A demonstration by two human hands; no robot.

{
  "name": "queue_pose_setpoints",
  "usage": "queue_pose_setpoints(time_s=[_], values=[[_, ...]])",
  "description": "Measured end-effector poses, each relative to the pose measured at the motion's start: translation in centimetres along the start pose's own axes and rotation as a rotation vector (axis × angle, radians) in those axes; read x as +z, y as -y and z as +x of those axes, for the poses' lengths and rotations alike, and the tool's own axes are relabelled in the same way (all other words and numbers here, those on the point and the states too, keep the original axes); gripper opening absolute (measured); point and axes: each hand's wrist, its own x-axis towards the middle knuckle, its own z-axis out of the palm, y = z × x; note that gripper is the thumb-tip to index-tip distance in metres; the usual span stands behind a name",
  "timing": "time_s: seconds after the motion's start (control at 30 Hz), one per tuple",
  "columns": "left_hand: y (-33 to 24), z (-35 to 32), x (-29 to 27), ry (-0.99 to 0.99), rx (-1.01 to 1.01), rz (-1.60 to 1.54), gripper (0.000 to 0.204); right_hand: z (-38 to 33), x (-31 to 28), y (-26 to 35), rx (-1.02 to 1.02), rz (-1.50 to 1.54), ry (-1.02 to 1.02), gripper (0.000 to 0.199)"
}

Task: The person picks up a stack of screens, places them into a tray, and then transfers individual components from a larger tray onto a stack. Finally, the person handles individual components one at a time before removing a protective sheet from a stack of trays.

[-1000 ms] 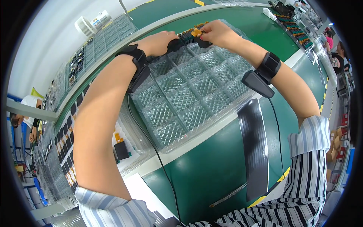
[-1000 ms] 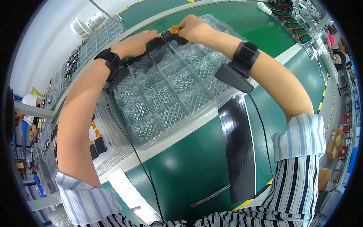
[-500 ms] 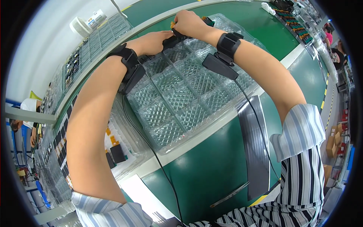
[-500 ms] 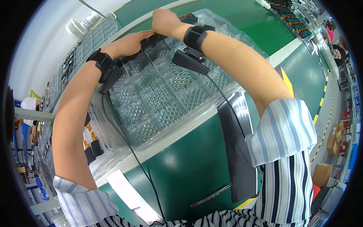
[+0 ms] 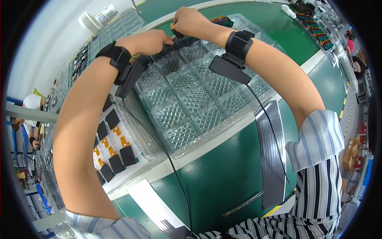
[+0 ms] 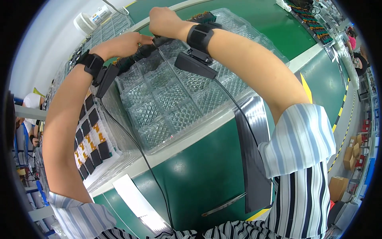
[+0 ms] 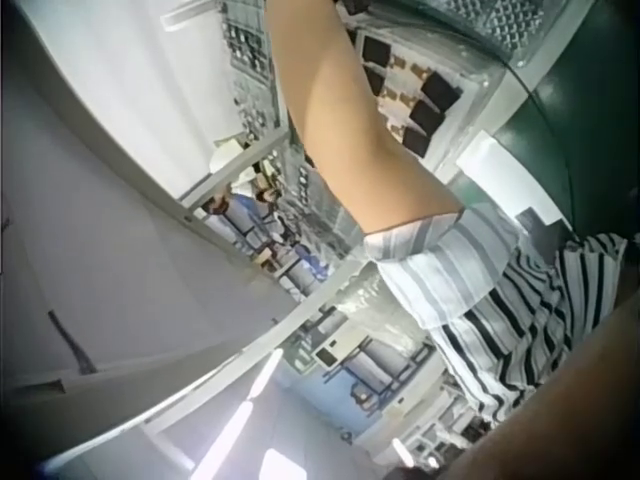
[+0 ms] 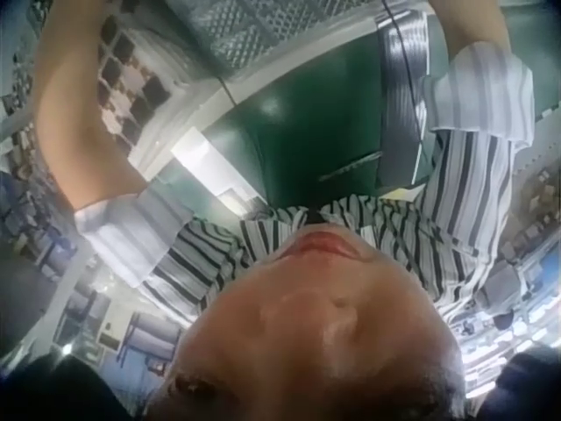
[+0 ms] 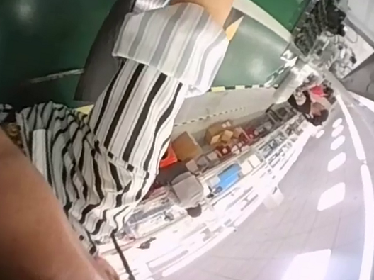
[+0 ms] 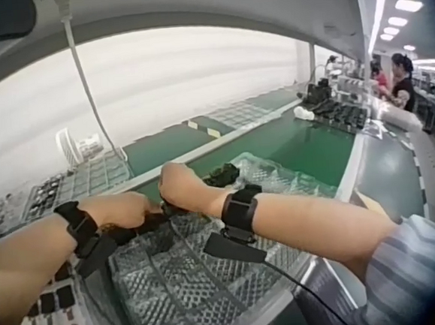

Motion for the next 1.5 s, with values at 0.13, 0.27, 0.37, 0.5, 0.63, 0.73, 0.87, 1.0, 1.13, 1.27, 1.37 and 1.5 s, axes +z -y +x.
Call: queue_pose_setpoints(time_s=[0.13, 0.27, 0.37, 0.5, 0.63, 0.73, 0.87, 1.0, 1.13, 1.27, 1.37, 1.5], values=[[-2.0, -0.1, -2.0, 0.101, -0.095, 0.03, 0.042, -0.8, 0.9, 0.8, -0.2, 0.024, -0.247, 0.016], [-2.9, -0.2, -2.0, 0.151, -0.172, 0.096, 0.034, -0.9, 1.0, 1.3, -0.188, -0.019, -0.093, 0.019], [-3.1, -0.3, -1.9, 0.152, -0.182, 0.113, 0.03, -0.9, 1.0, 1.4, -0.185, -0.003, -0.126, 0.016], [-2.3, 0.2, -1.7, 0.172, -0.194, 0.131, 0.029, -1.2, 0.1, 1.9, -0.1, 0.052, 0.011, 0.016], [-1.6, 0.8, -2.0, 0.244, -0.18, 0.221, 0.033, -1.4, 0.2, 1.9, -0.103, -0.01, 0.043, 0.02], [-1.0, 0.6, -1.7, 0.254, -0.173, 0.256, 0.039, -1.3, 0.1, 1.7, -0.119, -0.029, 0.044, 0.02], [-0.2, 0.1, -1.3, 0.143, -0.154, 0.2, 0.05, -1.5, 0.1, 2.0, -0.164, -0.028, 0.018, 0.017], [-2.6, -0.2, -1.9, 0.206, -0.191, 0.217, 0.06, -1.4, 0.4, 0.8, -0.314, -0.156, -0.168, 0.015], [-4.2, -0.8, -2.1, 0.33, -0.234, 0.17, 0.065, -0.5, -0.5, 0.4, -0.394, -0.229, -0.241, 0.013], [-2.5, 0.0, 0.5, 0.25, -0.09, 0.278, 0.067, -0.1, -1.5, -0.5, -0.417, -0.298, -0.238, 0.011], [-2.2, 0.2, 1.1, 0.246, -0.108, 0.276, 0.066, -0.3, -1.8, -1.0, -0.475, -0.343, -0.279, 0.012], [-2.3, -0.7, 1.5, 0.108, -0.056, 0.321, 0.063, -1.1, -2.6, 0.3, -0.303, -0.125, -0.231, 0.011]])
